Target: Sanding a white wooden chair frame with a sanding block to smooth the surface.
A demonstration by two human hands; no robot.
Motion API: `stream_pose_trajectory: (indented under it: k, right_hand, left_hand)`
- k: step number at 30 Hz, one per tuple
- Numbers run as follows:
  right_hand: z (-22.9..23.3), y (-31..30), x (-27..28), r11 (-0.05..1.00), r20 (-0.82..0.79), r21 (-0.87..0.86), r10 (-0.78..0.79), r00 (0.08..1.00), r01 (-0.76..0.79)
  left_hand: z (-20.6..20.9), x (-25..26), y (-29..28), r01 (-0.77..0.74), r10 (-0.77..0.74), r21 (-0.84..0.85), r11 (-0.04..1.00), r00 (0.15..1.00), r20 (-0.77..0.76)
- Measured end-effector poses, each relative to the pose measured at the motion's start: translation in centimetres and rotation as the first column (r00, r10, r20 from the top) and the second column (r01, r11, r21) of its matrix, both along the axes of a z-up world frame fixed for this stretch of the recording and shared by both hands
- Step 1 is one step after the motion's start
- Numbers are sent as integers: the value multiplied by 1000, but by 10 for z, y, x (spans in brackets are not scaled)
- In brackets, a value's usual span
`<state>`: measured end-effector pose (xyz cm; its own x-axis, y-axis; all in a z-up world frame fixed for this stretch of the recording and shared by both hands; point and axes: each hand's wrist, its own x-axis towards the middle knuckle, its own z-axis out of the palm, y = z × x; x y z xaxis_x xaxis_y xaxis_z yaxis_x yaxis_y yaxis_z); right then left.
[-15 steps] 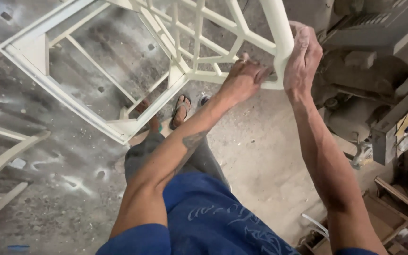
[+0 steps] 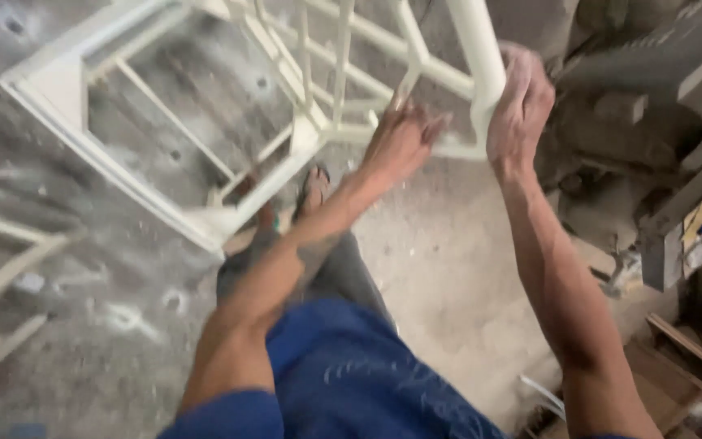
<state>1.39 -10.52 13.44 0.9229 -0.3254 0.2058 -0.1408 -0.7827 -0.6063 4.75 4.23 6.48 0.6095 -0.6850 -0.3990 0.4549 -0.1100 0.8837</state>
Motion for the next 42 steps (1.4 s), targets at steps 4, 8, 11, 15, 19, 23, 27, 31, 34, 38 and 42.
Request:
stream_pose_trajectory:
  k: [4, 8, 11, 15, 19, 23, 27, 31, 34, 38, 42]
  right_hand:
    - [4, 1, 4, 1000, -2, -6, -30, 1000, 30]
    - [3, 2, 3, 999, 9, -1, -39, 999, 39]
    - [2, 0, 2, 1000, 11, 2, -31, 999, 31]
    - [-3, -6, 2, 999, 11, 3, -40, 999, 40]
    - [2, 3, 4, 998, -10, 24, -61, 998, 62]
    - [-4, -5, 2, 998, 4, 10, -62, 998, 62]
    - [-5, -3, 2, 994, -27, 22, -102, 994, 103]
    - [-1, -1, 1, 992, -42, 32, -124, 991, 125]
    - [0, 0, 4, 993, -42, 11, -118, 992, 119]
    - [-9, -10, 0, 982, -81, 75, -168, 982, 174]
    - [-5, -4, -2, 990, -76, -41, -140, 987, 137]
  left_hand:
    - [-11, -22, -11, 86, -85, -83, 993, 996, 18]
    - [-34, -45, -24, 87, -52, -125, 988, 963, 265]
    - [-59, -51, -20, -1, 85, -114, 994, 676, 732]
    - [-55, -59, -3, -329, 337, -105, 939, 938, 75]
    - [-44, -71, -4, -389, 396, -327, 861, 917, -49]
    - [-47, -79, -30, -240, 271, -478, 845, 962, -4]
    - [-49, -72, -6, -156, 285, -366, 918, 900, 331]
    - [-64, -74, 30, -356, 339, -112, 928, 930, -145]
    - [-101, -91, 25, -508, 410, -110, 854, 788, -459]
    - [-89, -87, 7, -659, 443, -82, 748, 588, -677]
    - [-73, -79, 17, -571, 256, -360, 737, 730, -634]
